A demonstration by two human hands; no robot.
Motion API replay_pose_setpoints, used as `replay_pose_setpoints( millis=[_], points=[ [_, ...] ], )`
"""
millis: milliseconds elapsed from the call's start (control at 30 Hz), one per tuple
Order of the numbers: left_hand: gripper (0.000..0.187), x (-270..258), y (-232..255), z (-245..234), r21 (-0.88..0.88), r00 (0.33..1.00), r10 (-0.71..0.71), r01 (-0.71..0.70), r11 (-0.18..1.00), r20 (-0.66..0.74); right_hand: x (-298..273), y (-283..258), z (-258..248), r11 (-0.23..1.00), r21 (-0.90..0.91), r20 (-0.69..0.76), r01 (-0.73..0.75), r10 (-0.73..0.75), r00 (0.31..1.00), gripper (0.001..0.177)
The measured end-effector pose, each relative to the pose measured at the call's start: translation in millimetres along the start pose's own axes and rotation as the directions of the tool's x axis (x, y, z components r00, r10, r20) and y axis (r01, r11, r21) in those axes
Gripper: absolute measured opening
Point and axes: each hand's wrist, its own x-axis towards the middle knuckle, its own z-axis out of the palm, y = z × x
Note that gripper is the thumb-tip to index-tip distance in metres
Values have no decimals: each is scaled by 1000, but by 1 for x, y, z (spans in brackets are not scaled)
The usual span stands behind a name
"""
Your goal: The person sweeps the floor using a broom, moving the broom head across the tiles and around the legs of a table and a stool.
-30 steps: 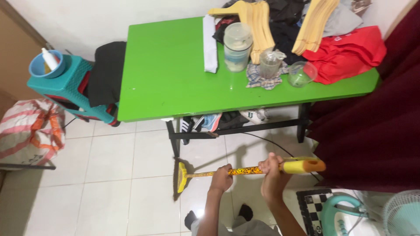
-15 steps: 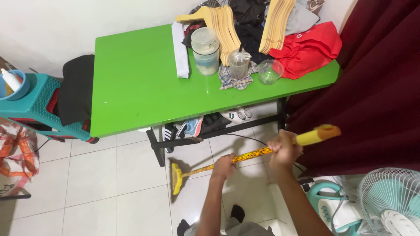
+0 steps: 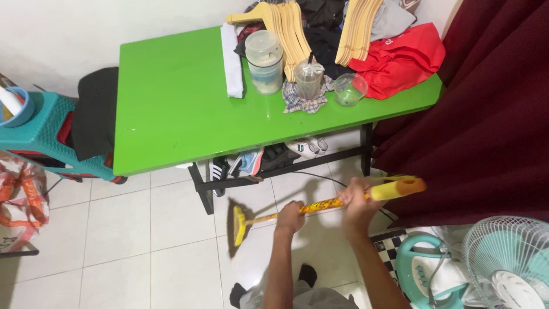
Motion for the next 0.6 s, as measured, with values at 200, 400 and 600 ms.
replay_pose_setpoints(
  millis=[200, 400, 600],
  points=[
    [19, 13, 60, -17, -2, 995, 102, -102, 995, 21, 35, -31, -19, 963, 125, 88, 237, -249, 965, 40],
    [22, 17, 52, -30, 107, 990, 117, -125, 986, 83, 47, -17, -28, 951, 174, 32, 255, -264, 964, 38],
    [23, 6, -5, -28, 152, 997, 67, -61, 986, -38, 26, 17, -13, 983, 180, -26, 38, -34, 999, 26]
  ],
)
